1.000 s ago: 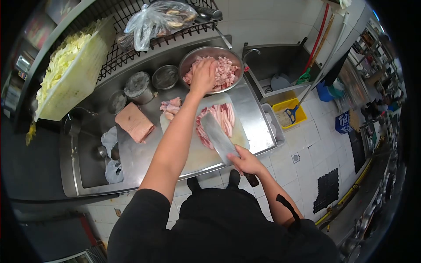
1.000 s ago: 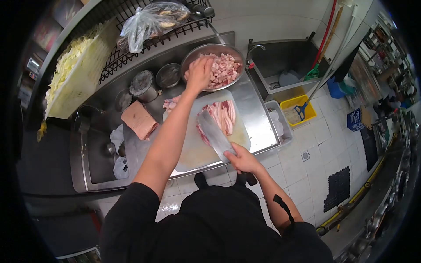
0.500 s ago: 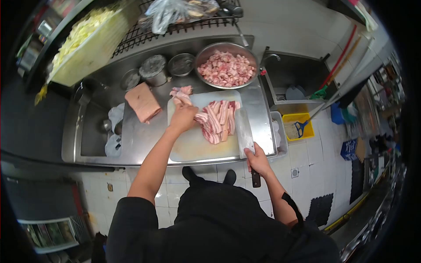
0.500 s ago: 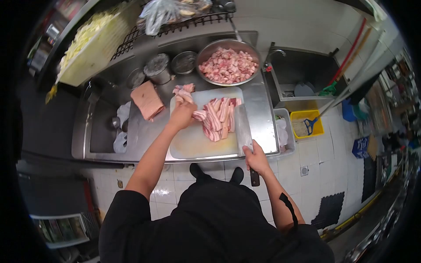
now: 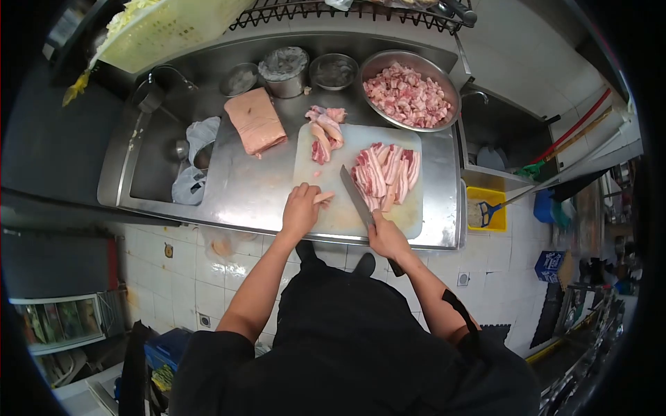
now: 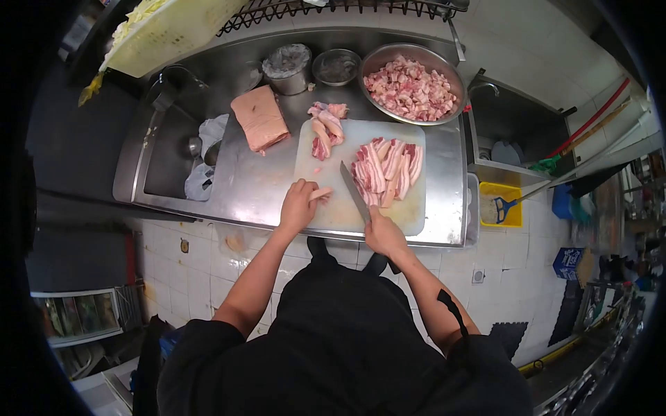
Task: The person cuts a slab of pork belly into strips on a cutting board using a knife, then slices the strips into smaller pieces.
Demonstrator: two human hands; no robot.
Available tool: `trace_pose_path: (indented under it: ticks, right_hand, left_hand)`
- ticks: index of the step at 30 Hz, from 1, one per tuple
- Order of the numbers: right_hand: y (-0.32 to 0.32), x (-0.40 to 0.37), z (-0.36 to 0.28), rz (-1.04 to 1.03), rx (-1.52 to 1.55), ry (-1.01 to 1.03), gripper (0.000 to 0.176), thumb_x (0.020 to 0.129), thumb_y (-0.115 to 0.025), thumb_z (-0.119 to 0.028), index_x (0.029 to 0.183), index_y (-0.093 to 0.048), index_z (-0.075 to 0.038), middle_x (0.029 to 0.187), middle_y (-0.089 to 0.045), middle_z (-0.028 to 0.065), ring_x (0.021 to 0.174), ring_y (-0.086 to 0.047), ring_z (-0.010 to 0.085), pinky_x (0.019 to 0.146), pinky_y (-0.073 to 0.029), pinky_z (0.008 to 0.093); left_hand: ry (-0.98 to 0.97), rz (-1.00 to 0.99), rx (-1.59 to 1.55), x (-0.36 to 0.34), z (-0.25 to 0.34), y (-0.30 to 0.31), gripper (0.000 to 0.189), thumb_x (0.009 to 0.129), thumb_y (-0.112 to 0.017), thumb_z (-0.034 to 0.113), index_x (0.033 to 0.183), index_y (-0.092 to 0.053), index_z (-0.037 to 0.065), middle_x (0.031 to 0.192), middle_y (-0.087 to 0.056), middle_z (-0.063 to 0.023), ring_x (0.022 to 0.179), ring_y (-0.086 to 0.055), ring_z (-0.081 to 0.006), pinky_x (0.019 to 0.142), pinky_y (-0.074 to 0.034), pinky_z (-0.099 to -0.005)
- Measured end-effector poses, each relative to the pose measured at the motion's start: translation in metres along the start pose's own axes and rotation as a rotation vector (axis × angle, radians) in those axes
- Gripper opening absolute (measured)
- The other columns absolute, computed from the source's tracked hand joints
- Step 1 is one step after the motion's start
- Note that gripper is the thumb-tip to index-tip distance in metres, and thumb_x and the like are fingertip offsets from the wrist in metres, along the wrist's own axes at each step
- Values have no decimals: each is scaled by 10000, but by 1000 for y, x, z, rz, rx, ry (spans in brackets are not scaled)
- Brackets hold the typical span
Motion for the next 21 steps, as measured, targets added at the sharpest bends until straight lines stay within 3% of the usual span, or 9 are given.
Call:
trace_pose_path:
  ticks: [2,4,9,11,18,21]
  right_hand:
    - [0,3,-7,9,-28,-32,268,955,-499,-164,1165,-461,-2,852,-660,342,836,-648,529,798,-476,623]
    - [0,4,-13,4,-90,-69,267,951,-509,-167,1164,-460,-14,855,-663,340,836,-656,519,787,-484,619]
    - [5,-6,-41,0,-208,-64,255,934,-528,-149,1129,-455,-2,812,-680,299,780,-671,502,728,-512,601]
    - [10,-12,-61,-19,-242,-44,248,928,-534,-138,1115,-453,4,794,-684,285,761,-674,498,710,-521,592]
    - [-16,-19,-72,-161,-328,-85,183,935,-475,-104,1072,-454,16,797,-687,284,782,-691,475,723,-528,585]
    - [-39,32,-61,9,-242,64,196,929,-481,-108,1081,-452,11,817,-688,286,792,-688,479,727,-525,586]
  left_hand:
    - [-117,52,133,-2,12,6,389,835,-774,218,1160,-644,48,1130,-591,-144,1053,-580,-374,924,-470,-460]
    - [-246,-74,184,-16,17,1,361,832,-766,197,1143,-647,58,1090,-587,-130,1026,-565,-336,924,-466,-440]
    - [-270,46,6,-16,9,1,362,831,-746,210,1150,-664,60,1133,-593,-122,1086,-559,-331,943,-462,-450]
    - [-390,59,5,1,12,8,353,796,-731,151,1127,-673,44,1172,-614,-120,1110,-569,-319,967,-464,-429]
    - [-367,-44,-96,7,-4,-14,391,765,-710,113,1139,-664,11,1213,-619,-141,1148,-576,-334,992,-486,-409]
    - [-363,0,-101,3,-6,-19,403,753,-718,107,1139,-660,6,1211,-618,-141,1149,-575,-338,984,-494,-412]
Point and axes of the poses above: each hand's wrist, its own x-axis towards the middle knuckle, its own y-axis out of the back of the hand, z = x × y, the point moved 2 cm from there along x, towards the middle knuckle
